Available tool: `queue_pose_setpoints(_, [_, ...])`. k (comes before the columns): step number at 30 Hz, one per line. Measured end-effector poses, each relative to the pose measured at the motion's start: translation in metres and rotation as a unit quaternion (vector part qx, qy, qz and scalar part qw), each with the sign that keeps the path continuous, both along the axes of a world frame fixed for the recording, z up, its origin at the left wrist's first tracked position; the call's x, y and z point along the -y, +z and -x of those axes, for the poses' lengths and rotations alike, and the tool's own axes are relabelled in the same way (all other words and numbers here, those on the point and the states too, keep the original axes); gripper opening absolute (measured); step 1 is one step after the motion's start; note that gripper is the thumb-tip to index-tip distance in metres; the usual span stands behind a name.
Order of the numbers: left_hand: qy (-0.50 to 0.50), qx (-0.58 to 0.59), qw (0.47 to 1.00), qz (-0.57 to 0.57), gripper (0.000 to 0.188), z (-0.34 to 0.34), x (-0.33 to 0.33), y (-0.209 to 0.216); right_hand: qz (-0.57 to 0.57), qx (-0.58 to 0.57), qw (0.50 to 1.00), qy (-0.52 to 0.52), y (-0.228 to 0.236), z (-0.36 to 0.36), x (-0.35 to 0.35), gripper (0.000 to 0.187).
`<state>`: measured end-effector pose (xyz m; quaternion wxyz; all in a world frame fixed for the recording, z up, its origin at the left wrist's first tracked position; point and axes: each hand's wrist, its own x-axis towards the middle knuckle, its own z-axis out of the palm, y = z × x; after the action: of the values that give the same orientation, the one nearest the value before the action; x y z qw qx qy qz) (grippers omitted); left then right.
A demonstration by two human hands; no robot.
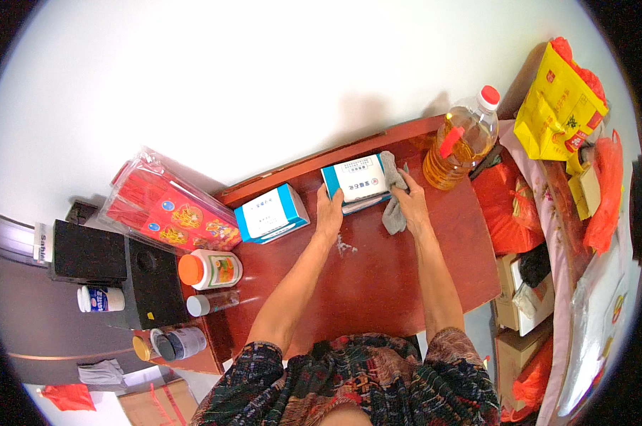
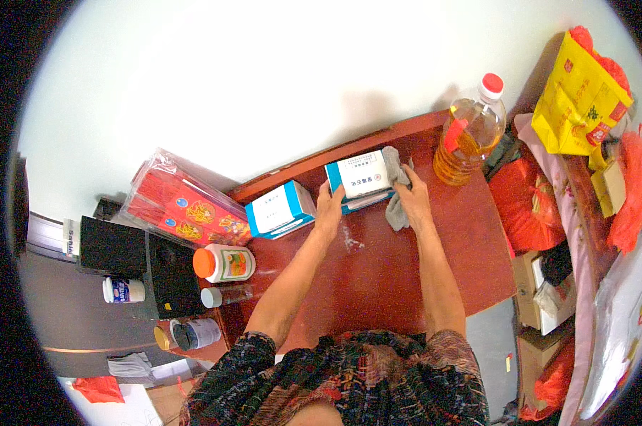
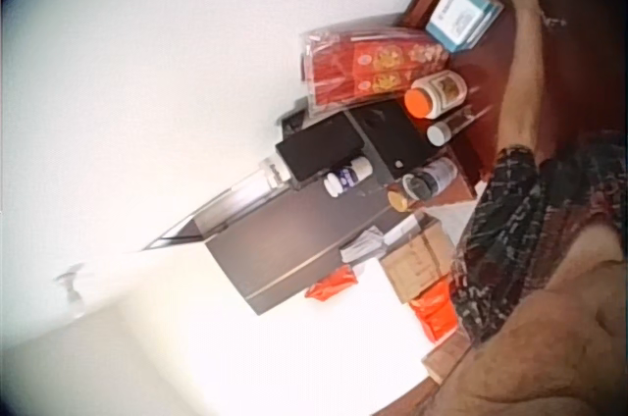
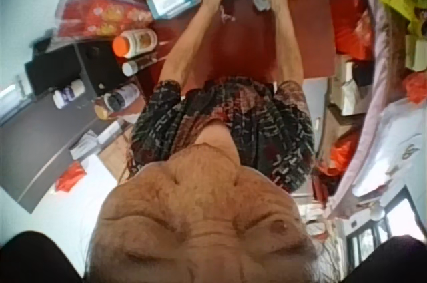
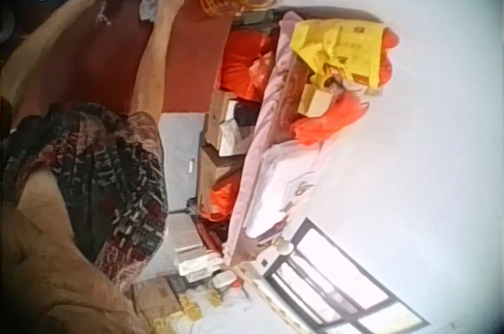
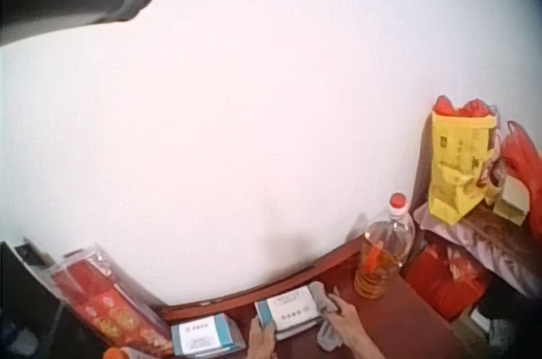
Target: The person wipes a red table surface and various items on it using a grey cloth. They handle a stack of red packets, a small tin, a white jar, a clear bottle, and several blue and white boxes, wiping each item individually before placing it back on the table.
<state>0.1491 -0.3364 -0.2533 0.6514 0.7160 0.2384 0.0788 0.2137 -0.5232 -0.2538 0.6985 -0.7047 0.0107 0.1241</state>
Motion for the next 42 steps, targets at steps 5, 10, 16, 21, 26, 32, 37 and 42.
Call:
queue_pose_setpoints(5, [0.094, 0.015, 0.995, 0.034, 0.043, 0.072, 0.015, 0.003, -0.005, 0.031, 0.999, 0.030, 0.010, 0.075, 0.021, 0.052])
queue_pose_setpoints(10, [0.134, -0.085, 0.962, 0.221, 0.053, 0.173, 0.019, -0.028, 0.000, 0.014, 0.995, 0.098, -0.039, 0.147, 0.051, 0.050])
queue_pose_setpoints(16, [0.060, -0.104, 0.915, 0.385, 0.064, 0.229, 0.023, -0.048, 0.321, 0.249, 0.914, 0.008, -0.045, 0.165, 0.037, 0.043])
queue_pose_setpoints(21, [0.047, -0.102, 0.927, 0.357, 0.055, 0.239, 0.040, -0.056, 0.362, 0.397, 0.815, 0.214, -0.010, 0.209, -0.035, 0.037])
queue_pose_setpoints(26, [0.033, 0.039, 0.926, 0.374, 0.065, 0.257, 0.038, -0.101, 0.337, 0.467, 0.771, 0.273, -0.018, 0.238, -0.059, 0.027])
queue_pose_setpoints(32, [0.064, -0.024, 0.934, 0.351, 0.073, 0.252, 0.051, -0.058, 0.512, 0.423, 0.738, 0.120, -0.038, 0.176, -0.048, 0.020])
queue_pose_setpoints(37, [0.061, -0.027, 0.940, 0.333, 0.073, 0.251, 0.053, -0.059, 0.555, 0.367, 0.746, -0.015, -0.037, 0.162, -0.028, 0.024])
queue_pose_setpoints(42, [0.057, -0.011, 0.935, 0.351, 0.068, 0.251, 0.051, -0.071, 0.494, 0.424, 0.757, 0.049, -0.033, 0.230, -0.042, 0.033])
